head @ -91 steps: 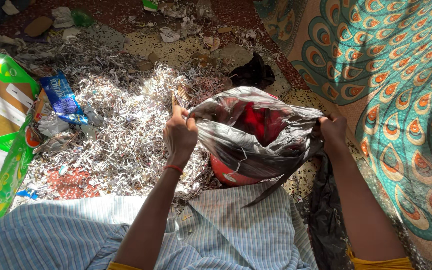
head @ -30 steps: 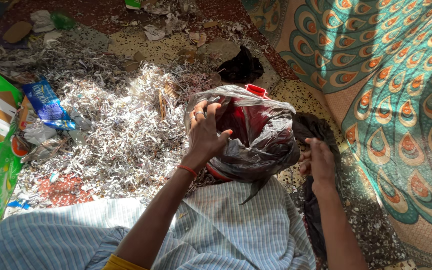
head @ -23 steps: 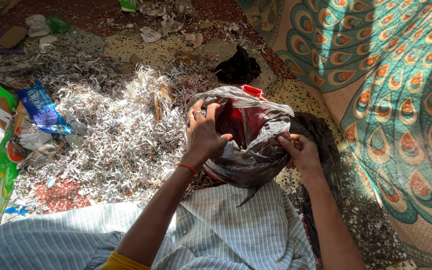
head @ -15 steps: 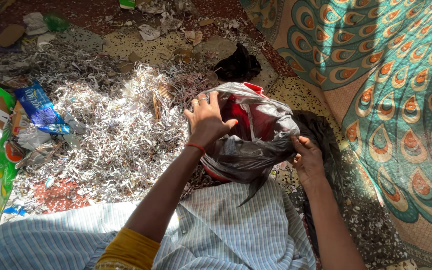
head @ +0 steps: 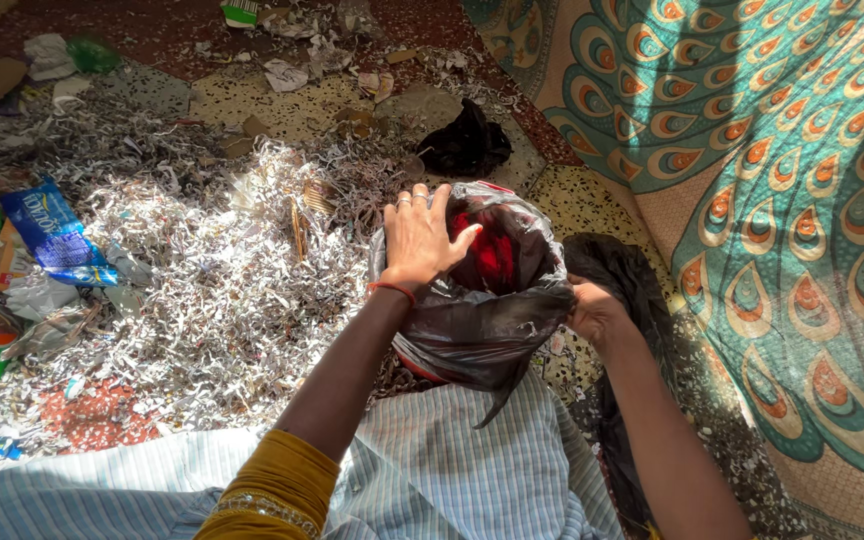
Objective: The person sits on the floor and fits a black plastic bag inside a red bucket, pressing it down around the rim. They then gather shredded paper scattered across the floor by hand, collecting handfuls into the lined bucket and occasionally picking larger pieces out of the pile.
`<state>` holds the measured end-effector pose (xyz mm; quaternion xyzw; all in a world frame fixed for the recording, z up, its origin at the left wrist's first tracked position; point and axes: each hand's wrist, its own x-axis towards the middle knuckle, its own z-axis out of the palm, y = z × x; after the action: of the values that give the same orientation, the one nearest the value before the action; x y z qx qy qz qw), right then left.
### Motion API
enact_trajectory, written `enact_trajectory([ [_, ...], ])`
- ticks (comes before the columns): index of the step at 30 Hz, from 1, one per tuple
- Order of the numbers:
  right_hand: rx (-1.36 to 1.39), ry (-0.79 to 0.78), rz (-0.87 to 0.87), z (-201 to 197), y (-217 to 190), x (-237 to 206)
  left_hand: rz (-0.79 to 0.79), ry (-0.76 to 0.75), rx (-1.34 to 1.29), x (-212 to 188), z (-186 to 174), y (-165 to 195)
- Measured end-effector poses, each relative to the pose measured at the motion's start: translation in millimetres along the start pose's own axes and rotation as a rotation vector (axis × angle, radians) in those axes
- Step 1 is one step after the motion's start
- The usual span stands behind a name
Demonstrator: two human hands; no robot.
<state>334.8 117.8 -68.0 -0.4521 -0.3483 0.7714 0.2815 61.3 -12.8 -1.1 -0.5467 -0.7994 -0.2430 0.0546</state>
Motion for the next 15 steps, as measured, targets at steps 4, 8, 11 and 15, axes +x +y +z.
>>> enact_trajectory([
  [4, 0.006, 0.183, 0.016, 11, -22, 3, 0.038, 0.120, 0.012, -6, -1, 3],
  [8, -0.030, 0.030, -0.065, 19, -39, 2, 0.032, 0.127, -0.037, -7, -2, 5],
  [11, -0.034, 0.009, -0.078, 27, -55, 5, 0.046, 0.147, -0.046, -8, -2, 7],
  [15, -0.051, 0.028, -0.108, 64, -81, 18, 0.098, 0.118, -0.024, -11, -2, 11],
])
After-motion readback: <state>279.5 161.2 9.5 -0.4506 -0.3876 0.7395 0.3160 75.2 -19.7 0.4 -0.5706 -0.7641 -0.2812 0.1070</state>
